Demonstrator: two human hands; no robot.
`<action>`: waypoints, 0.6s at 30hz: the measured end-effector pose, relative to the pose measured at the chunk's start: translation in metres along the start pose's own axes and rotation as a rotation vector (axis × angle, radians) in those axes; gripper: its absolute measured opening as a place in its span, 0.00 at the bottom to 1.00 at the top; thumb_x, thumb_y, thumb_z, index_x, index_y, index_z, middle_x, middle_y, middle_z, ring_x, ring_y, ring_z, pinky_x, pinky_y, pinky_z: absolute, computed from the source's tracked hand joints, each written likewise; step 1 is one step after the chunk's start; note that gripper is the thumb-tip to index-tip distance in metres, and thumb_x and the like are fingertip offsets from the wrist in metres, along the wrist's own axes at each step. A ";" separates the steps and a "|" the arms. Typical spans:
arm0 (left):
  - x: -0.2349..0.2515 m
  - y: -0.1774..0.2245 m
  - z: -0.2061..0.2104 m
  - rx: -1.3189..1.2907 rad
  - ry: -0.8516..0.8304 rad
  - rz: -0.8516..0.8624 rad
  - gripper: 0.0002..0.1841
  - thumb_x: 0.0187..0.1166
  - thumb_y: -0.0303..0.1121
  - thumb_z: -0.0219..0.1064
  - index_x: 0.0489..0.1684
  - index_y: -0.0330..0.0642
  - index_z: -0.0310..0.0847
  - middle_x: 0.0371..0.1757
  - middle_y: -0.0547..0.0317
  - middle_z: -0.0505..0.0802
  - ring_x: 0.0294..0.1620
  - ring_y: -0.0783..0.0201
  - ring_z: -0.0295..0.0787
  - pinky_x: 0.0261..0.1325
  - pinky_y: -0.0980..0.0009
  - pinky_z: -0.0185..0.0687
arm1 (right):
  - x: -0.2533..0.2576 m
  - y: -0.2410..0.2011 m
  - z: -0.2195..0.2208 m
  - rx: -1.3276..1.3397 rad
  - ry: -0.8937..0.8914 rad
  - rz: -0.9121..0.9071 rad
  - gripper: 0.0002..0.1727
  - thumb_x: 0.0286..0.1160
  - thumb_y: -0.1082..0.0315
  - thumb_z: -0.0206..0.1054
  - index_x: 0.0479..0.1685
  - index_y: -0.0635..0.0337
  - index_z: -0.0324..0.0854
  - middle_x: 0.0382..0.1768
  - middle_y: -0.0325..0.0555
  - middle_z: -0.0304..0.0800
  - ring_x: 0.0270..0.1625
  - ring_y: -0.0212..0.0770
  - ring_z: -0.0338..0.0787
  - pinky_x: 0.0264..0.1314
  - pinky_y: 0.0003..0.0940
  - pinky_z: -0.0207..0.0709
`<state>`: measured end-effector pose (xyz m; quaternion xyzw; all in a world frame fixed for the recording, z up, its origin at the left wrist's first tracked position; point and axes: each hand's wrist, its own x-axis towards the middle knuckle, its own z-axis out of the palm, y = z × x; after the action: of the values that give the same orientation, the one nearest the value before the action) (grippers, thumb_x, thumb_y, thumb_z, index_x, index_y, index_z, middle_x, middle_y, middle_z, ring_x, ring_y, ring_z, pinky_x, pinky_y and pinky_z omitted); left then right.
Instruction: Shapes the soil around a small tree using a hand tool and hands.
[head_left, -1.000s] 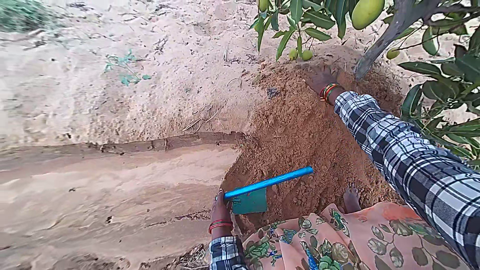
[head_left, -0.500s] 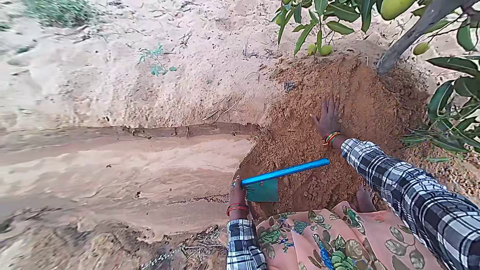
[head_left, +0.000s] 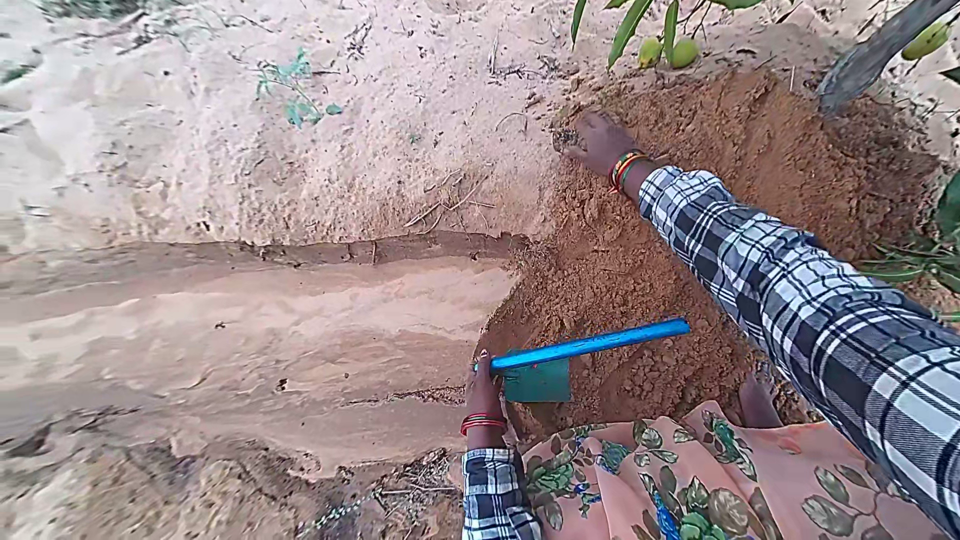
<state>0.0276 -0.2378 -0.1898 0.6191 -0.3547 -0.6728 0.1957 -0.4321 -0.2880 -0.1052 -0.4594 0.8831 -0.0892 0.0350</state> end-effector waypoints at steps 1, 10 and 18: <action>0.000 0.000 0.000 0.003 0.002 0.001 0.26 0.96 0.42 0.49 0.84 0.31 0.61 0.79 0.34 0.77 0.76 0.49 0.76 0.76 0.52 0.72 | 0.004 -0.008 0.004 -0.029 -0.088 -0.040 0.41 0.86 0.40 0.59 0.88 0.61 0.65 0.89 0.61 0.62 0.91 0.66 0.61 0.86 0.70 0.59; -0.003 -0.004 -0.003 0.007 -0.009 -0.013 0.27 0.95 0.42 0.52 0.85 0.31 0.62 0.79 0.34 0.77 0.78 0.47 0.75 0.78 0.51 0.71 | -0.011 -0.039 0.016 -0.146 -0.186 -0.087 0.40 0.85 0.42 0.60 0.96 0.37 0.53 0.97 0.49 0.46 0.95 0.72 0.45 0.79 0.87 0.50; 0.001 -0.005 -0.003 0.006 -0.039 -0.015 0.28 0.96 0.43 0.50 0.86 0.32 0.61 0.81 0.35 0.76 0.80 0.48 0.74 0.79 0.52 0.70 | 0.023 -0.047 0.010 -0.168 -0.277 -0.047 0.50 0.77 0.44 0.70 0.98 0.39 0.46 0.98 0.52 0.40 0.96 0.71 0.41 0.82 0.85 0.46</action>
<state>0.0311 -0.2363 -0.1939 0.6089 -0.3559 -0.6852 0.1818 -0.4058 -0.3345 -0.1052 -0.4891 0.8632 0.0483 0.1158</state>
